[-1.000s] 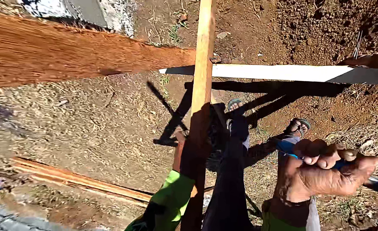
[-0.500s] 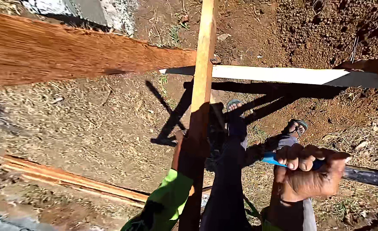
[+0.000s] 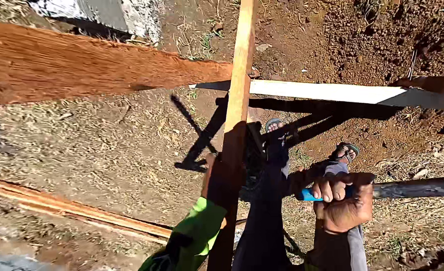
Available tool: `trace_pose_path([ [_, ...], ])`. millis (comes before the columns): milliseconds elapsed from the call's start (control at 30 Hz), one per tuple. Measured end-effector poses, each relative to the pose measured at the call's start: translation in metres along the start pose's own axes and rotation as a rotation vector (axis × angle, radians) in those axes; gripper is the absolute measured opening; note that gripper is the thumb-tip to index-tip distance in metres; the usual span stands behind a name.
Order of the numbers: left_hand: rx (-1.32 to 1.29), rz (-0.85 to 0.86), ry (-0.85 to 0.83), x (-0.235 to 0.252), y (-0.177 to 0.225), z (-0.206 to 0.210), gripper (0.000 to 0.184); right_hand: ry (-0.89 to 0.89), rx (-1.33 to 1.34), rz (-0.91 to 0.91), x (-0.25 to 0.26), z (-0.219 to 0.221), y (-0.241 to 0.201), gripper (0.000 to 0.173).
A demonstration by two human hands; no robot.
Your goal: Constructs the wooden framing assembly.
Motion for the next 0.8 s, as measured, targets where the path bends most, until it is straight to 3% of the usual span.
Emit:
trace_pose_path([
  [67, 0.009, -0.017, -0.010, 0.000, -0.001, 0.001, 0.071, 0.035, 0.044, -0.299, 0.026, 0.019, -0.029, 0.055],
  [100, 0.015, -0.024, -0.011, 0.002, -0.002, 0.000, 0.072, 0.077, -0.011, -0.321, 0.041, 0.024, -0.011, 0.056],
  [133, 0.016, -0.015, -0.008, 0.003, -0.003, 0.000, 0.071, 0.108, -0.116, -0.225, 0.052, 0.021, 0.032, 0.054],
  [167, 0.008, 0.005, 0.003, 0.005, -0.002, 0.001, 0.068, 0.098, -0.247, -0.025, 0.058, 0.012, 0.089, 0.048],
  [233, 0.004, 0.035, 0.011, 0.001, -0.003, 0.003, 0.065, 0.077, -0.615, 0.590, 0.042, -0.020, 0.174, 0.038],
  [267, 0.031, 0.011, -0.022, -0.006, -0.005, 0.003, 0.070, 0.091, -0.758, 0.848, 0.025, -0.030, 0.186, 0.037],
  [300, 0.042, 0.002, -0.015, -0.001, -0.001, -0.001, 0.073, 0.102, -0.856, 0.944, 0.024, -0.030, 0.180, 0.036],
  [367, 0.003, 0.018, 0.038, 0.009, 0.007, -0.007, 0.071, 0.140, -0.889, 0.831, 0.025, -0.025, 0.144, 0.030],
  [433, -0.007, -0.017, -0.014, -0.008, 0.000, 0.002, 0.076, 0.215, -0.579, 0.536, -0.014, -0.030, 0.092, 0.019],
  [533, -0.039, -0.049, -0.013, 0.002, 0.004, -0.001, 0.079, 0.054, -0.040, 0.057, 0.010, 0.004, 0.034, 0.038],
  [600, -0.086, -0.026, 0.009, -0.001, 0.000, 0.003, 0.075, 0.113, 0.039, -0.100, 0.031, 0.027, 0.027, 0.053],
  [633, -0.098, -0.001, 0.046, 0.002, 0.000, 0.004, 0.069, 0.159, -0.036, -0.055, 0.042, 0.037, 0.049, 0.057],
  [667, -0.101, 0.023, 0.094, 0.003, -0.001, 0.006, 0.062, 0.161, -0.186, 0.105, 0.046, 0.038, 0.089, 0.059],
  [733, -0.078, 0.048, 0.077, 0.001, -0.003, 0.007, 0.064, 0.067, -0.627, 0.594, 0.041, 0.011, 0.174, 0.049],
  [800, -0.013, 0.038, 0.023, -0.003, -0.004, 0.005, 0.072, 0.040, -0.946, 0.927, 0.030, -0.022, 0.196, 0.042],
])
Point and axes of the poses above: each hand's wrist, its own x-axis towards the middle knuckle, its own z-axis out of the palm, y = z × x, the point moved 7 cm from there along x, towards the middle knuckle, and after that the axes turned 12 degrees about z, right-handed, at the moved point
